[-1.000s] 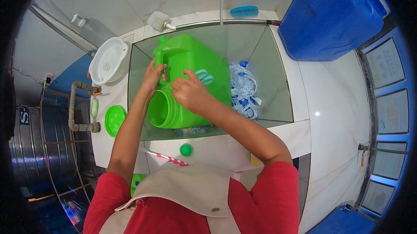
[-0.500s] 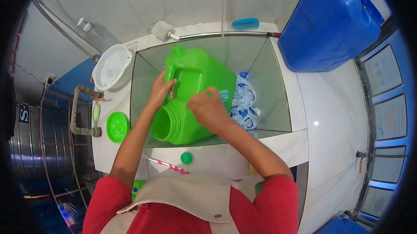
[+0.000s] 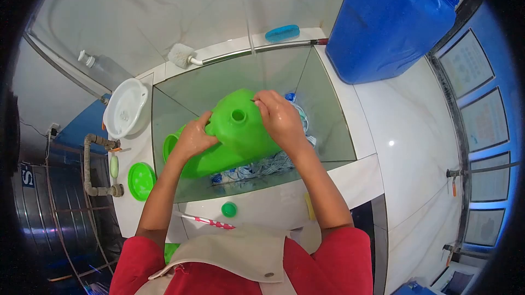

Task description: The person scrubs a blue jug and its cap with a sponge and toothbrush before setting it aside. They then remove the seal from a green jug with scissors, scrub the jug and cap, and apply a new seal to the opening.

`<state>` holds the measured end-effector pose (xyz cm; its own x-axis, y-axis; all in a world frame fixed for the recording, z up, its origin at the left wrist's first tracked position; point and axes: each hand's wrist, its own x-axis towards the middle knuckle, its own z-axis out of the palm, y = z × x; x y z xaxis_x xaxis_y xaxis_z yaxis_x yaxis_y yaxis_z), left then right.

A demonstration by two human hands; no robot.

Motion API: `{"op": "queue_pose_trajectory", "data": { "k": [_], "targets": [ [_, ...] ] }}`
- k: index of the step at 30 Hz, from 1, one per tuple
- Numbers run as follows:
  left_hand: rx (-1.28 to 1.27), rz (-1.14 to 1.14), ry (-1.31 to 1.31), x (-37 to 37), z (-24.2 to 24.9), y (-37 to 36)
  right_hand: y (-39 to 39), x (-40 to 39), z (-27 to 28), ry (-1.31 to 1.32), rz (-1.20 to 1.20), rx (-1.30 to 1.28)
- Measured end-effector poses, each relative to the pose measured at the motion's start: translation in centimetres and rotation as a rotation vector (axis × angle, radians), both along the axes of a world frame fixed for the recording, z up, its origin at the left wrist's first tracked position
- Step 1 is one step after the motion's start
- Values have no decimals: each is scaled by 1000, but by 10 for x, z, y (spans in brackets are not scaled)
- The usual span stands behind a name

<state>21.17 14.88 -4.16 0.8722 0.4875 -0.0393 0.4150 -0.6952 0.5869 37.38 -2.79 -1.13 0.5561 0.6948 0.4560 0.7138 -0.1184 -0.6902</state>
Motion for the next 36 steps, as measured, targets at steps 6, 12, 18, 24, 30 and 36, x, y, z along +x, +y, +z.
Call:
{"op": "queue_pose_trajectory", "data": {
  "k": [6, 12, 18, 24, 30, 36],
  "targets": [
    [104, 48, -72, -17, -24, -2, -8, -12, -6, -71, 110, -167],
    [106, 74, -183, -34, -38, 11, 14, -22, -16, -182, 208, -162],
    [78, 95, -201, -38, -41, 13, 38, -30, -33, -109, 207, -49],
    [92, 111, -220, -32, -43, 18, 40, -28, -41, -11, 186, 92],
    [152, 75, -232, -34, -38, 11, 45, -29, -46, -106, 197, 114],
    [49, 144, -211, -30, -39, 17, 49, -22, -34, -210, 160, 104]
  ]
}}
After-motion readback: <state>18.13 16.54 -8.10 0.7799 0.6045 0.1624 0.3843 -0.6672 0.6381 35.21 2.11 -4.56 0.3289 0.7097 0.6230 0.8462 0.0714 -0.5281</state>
